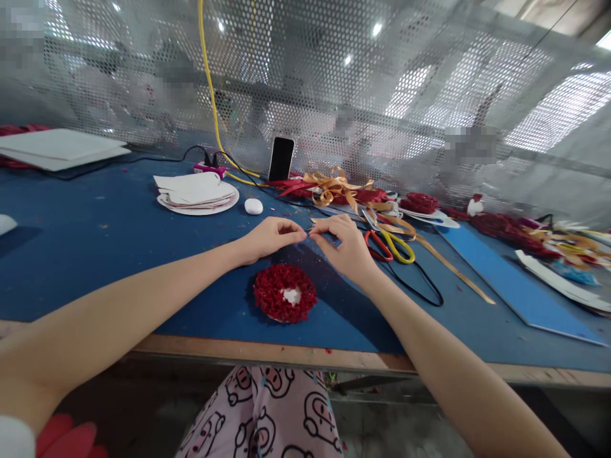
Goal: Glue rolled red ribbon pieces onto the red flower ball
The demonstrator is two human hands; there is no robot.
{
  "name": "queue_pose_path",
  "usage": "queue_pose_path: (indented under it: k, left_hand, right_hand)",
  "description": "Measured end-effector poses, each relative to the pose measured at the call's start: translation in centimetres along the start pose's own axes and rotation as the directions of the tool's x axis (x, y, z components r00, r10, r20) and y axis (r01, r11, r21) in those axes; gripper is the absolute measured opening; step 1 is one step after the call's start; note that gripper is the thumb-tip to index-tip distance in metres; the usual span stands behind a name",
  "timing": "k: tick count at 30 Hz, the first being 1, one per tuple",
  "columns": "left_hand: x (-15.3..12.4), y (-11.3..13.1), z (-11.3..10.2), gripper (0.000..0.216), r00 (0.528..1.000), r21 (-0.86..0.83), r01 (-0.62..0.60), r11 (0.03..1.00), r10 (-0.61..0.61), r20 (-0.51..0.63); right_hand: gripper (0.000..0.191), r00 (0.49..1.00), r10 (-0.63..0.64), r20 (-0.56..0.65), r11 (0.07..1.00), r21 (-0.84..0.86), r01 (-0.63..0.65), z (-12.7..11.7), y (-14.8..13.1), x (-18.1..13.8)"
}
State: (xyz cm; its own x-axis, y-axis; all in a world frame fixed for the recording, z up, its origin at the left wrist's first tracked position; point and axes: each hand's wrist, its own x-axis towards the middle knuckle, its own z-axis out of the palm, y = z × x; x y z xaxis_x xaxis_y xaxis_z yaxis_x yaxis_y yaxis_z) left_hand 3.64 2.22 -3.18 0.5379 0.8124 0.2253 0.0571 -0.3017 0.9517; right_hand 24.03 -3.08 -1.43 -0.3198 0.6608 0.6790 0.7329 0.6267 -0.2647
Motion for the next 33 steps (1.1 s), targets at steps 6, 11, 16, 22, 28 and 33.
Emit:
queue_pose_path:
  k: [6,11,16,22,28,33]
  left_hand:
    - [0.18,-0.30,0.03,0.025,1.000,-0.074,-0.002,0.997,0.004,0.026]
    - [0.20,-0.29,0.06,0.027,1.000,-0.033,-0.002,0.999,0.002,0.004]
    - [0.15,-0.22,0.17,0.027,1.000,0.005,0.009,1.000,-0.009,-0.012]
    - [0.60,-0.45,0.24,0.016,0.978,-0.134,0.079,0.988,-0.103,-0.181]
    - [0.43,-0.36,0.11,0.031,0.986,-0.035,0.099,0.995,-0.103,-0.132]
    - [0.40,-0.47,0.18,0.009,0.982,-0.098,0.153,0.983,-0.162,-0.094]
  right_hand:
    - [0.007,0.999,0.005,-0.049,1.000,0.013,-0.004,0.42,0.49,-0.07]
    - [0.009,0.999,-0.019,-0.032,0.999,-0.028,0.018,0.42,0.41,-0.16]
    - [0.007,0.998,-0.010,-0.068,0.998,-0.056,0.006,0.35,0.17,-0.14]
    - [0.009,0.986,0.071,-0.152,0.996,-0.036,-0.077,-0.15,-0.05,0.15]
    - [0.004,0.972,0.193,-0.134,0.981,0.047,-0.188,-0.07,-0.07,0.12]
    - [0.005,0.976,0.181,-0.118,0.983,0.045,-0.177,0.00,-0.16,0.12]
